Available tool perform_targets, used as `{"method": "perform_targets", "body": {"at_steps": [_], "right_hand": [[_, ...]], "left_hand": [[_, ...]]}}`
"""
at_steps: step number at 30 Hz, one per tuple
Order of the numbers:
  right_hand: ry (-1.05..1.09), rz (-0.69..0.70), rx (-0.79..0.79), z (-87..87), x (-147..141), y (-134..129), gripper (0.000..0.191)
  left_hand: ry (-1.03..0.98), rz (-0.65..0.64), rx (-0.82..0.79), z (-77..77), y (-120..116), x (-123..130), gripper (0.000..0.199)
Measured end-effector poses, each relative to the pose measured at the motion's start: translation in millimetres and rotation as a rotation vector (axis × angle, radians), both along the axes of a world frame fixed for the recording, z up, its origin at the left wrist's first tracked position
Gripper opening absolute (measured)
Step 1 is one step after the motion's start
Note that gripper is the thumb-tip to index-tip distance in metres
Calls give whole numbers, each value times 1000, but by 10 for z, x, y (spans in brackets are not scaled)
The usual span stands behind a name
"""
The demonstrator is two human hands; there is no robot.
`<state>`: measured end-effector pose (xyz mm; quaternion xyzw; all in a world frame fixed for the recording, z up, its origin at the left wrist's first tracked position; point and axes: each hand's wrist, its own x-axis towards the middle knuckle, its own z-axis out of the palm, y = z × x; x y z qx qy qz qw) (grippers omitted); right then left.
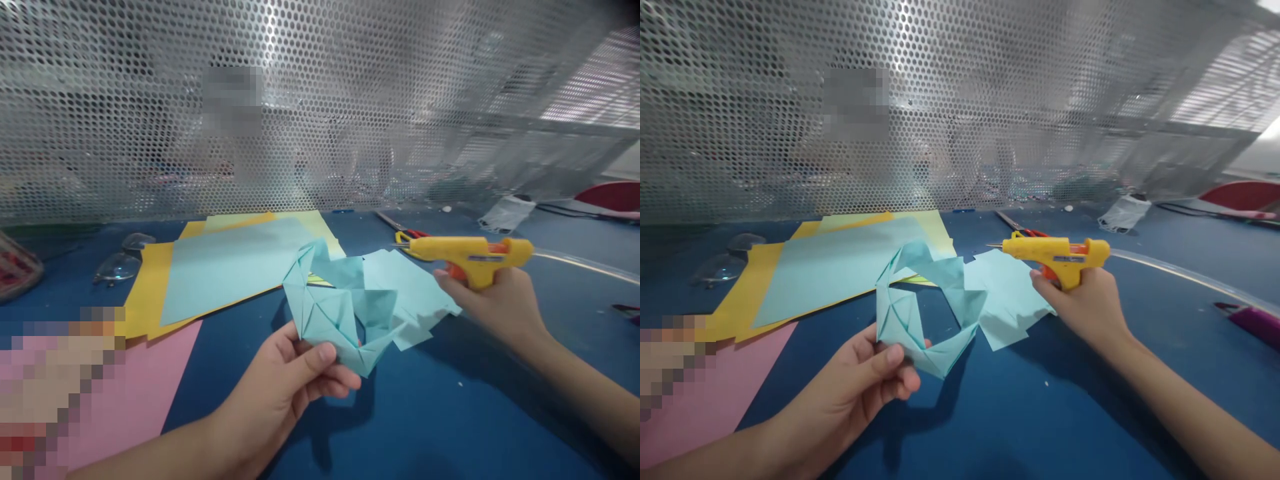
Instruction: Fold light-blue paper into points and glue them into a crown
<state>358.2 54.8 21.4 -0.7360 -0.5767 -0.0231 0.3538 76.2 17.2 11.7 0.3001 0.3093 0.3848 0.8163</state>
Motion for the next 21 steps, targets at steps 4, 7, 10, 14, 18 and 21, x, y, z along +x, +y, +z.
{"method": "perform_targets", "body": {"at_steps": [4, 7, 10, 14, 18, 21], "right_hand": [[12, 22, 97, 45, -218, -199, 30], [-13, 57, 150, 44, -358, -349, 25], [-146, 215, 229, 25, -386, -429, 13], [-289, 451, 299, -17, -308, -447, 18], [-164, 502, 296, -56, -300, -459, 23], [-188, 531, 264, -53, -310, -460, 21]], "left_hand": [[5, 0, 49, -20, 1, 24, 25], [21, 10, 68, -35, 15, 26, 25], [35, 16, 82, -48, 25, 21, 26], [52, 35, 86, -56, 20, 28, 30], [69, 40, 96, -65, 17, 32, 28], [83, 38, 108, -79, 21, 22, 27]]}}
